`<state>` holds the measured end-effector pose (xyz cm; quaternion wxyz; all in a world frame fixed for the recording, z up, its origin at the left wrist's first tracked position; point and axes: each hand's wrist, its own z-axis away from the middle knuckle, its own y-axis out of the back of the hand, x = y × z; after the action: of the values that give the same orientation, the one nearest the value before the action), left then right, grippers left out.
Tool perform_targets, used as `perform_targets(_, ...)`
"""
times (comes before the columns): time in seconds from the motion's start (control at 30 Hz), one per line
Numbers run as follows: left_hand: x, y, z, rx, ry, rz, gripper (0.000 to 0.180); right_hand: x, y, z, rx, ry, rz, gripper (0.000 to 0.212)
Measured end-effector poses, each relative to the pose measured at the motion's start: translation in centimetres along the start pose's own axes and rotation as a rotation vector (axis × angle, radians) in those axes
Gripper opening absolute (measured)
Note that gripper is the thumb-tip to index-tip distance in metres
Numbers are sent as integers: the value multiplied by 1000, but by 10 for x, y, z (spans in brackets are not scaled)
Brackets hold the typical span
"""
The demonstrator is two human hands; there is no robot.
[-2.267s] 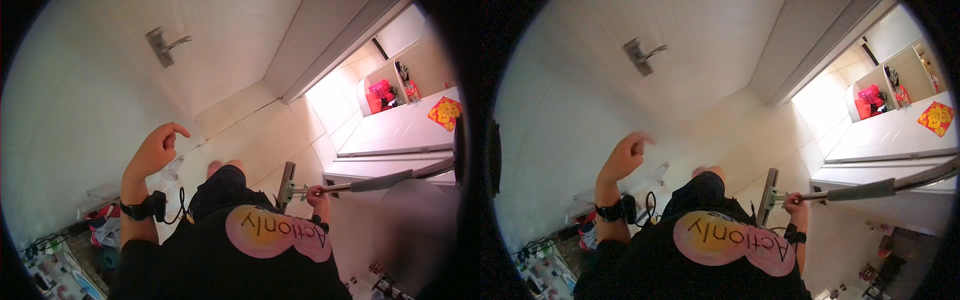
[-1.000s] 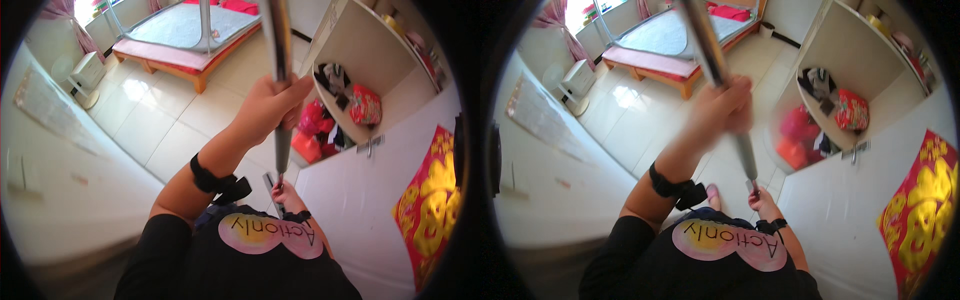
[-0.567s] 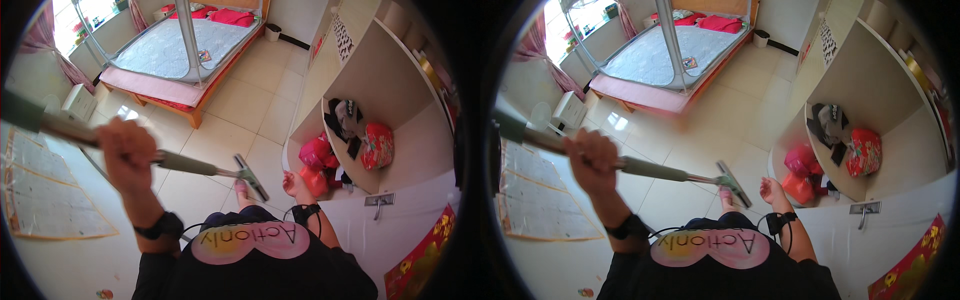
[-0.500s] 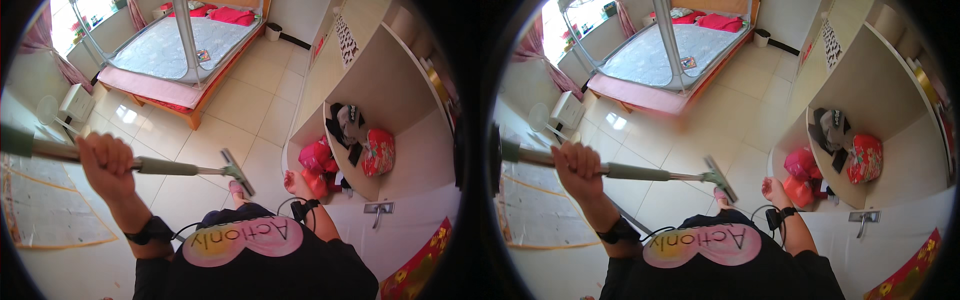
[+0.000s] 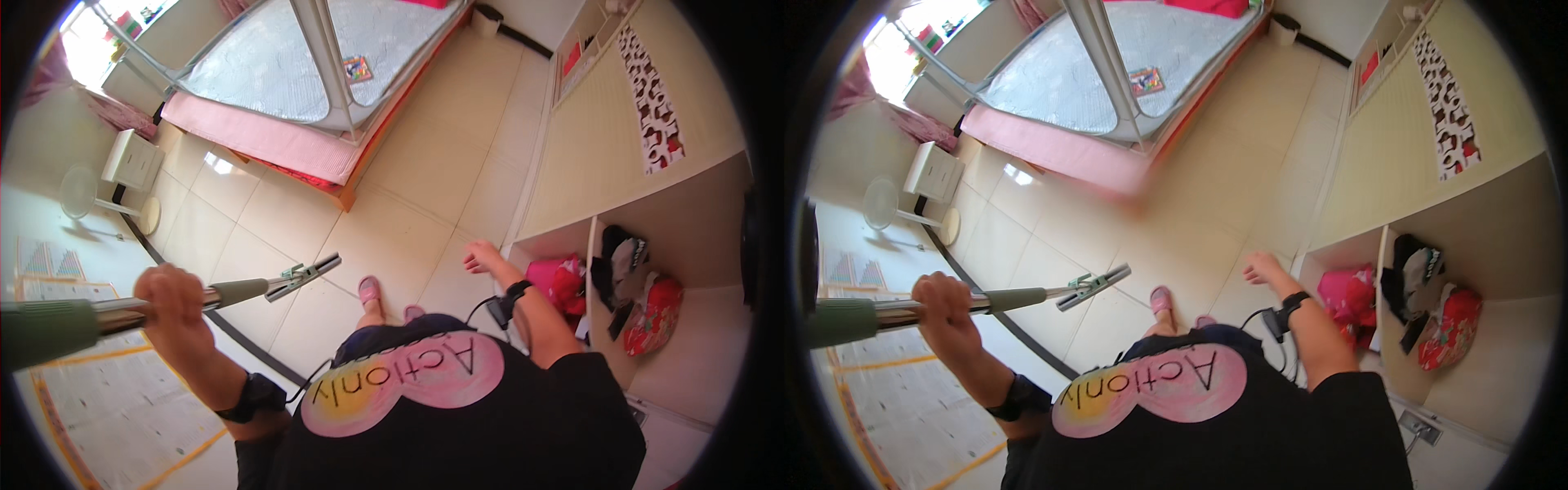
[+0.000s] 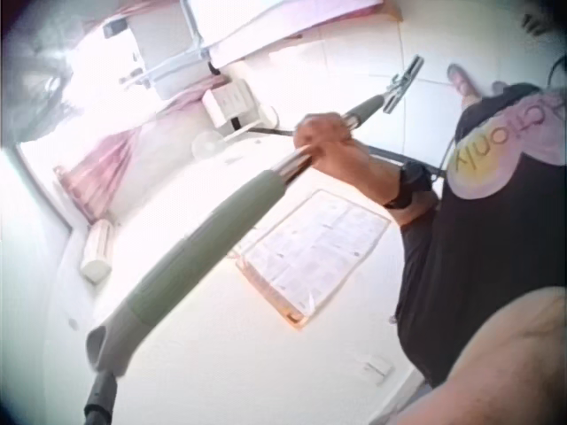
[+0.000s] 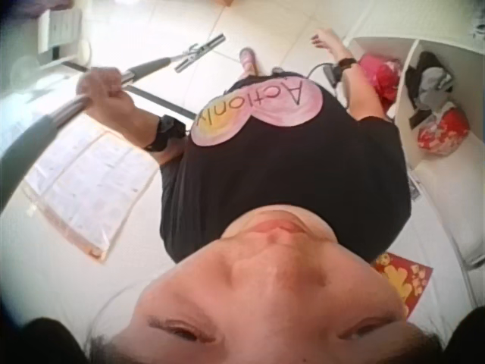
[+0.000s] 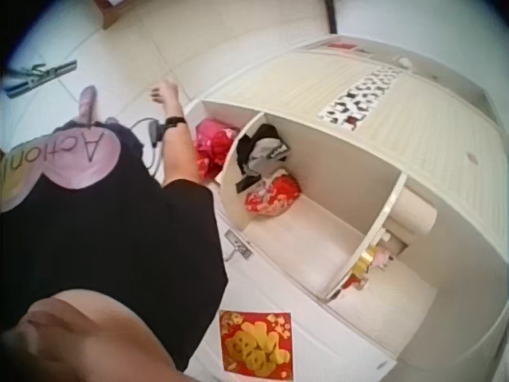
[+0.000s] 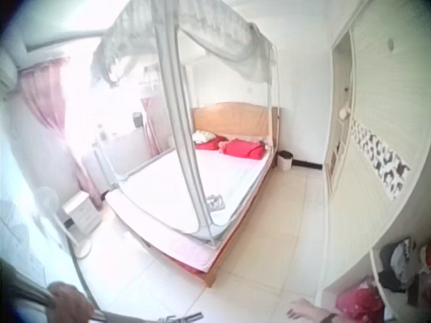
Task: The recorder uses a squeegee mop to clean the tiled floor of a bedroom and a bathroom.
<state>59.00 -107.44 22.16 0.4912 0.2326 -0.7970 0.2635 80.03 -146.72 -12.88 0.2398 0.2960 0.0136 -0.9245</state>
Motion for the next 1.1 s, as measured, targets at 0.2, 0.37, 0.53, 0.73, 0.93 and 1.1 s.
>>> perform_targets(0.2,-70,-12,-80,-26,140,-106,41,37,46,-5,196,-34,183,29)
perform_targets(0.37,-126,-47,-146,79,234,-204,42,117,106,10,388,-372,-92,27)
perform_targets(0.53,-178,-86,-192,205,267,-226,44,151,131,43,516,-491,-325,30)
perform_targets(0.73,-213,-196,-240,315,254,-151,43,81,242,-37,191,-513,-279,28)
perform_targets(0.93,-256,-345,-309,283,251,1,43,-274,406,-117,460,458,13,21)
perform_targets(1.1,-332,-425,-363,179,264,80,41,-554,401,-27,401,1219,342,10)
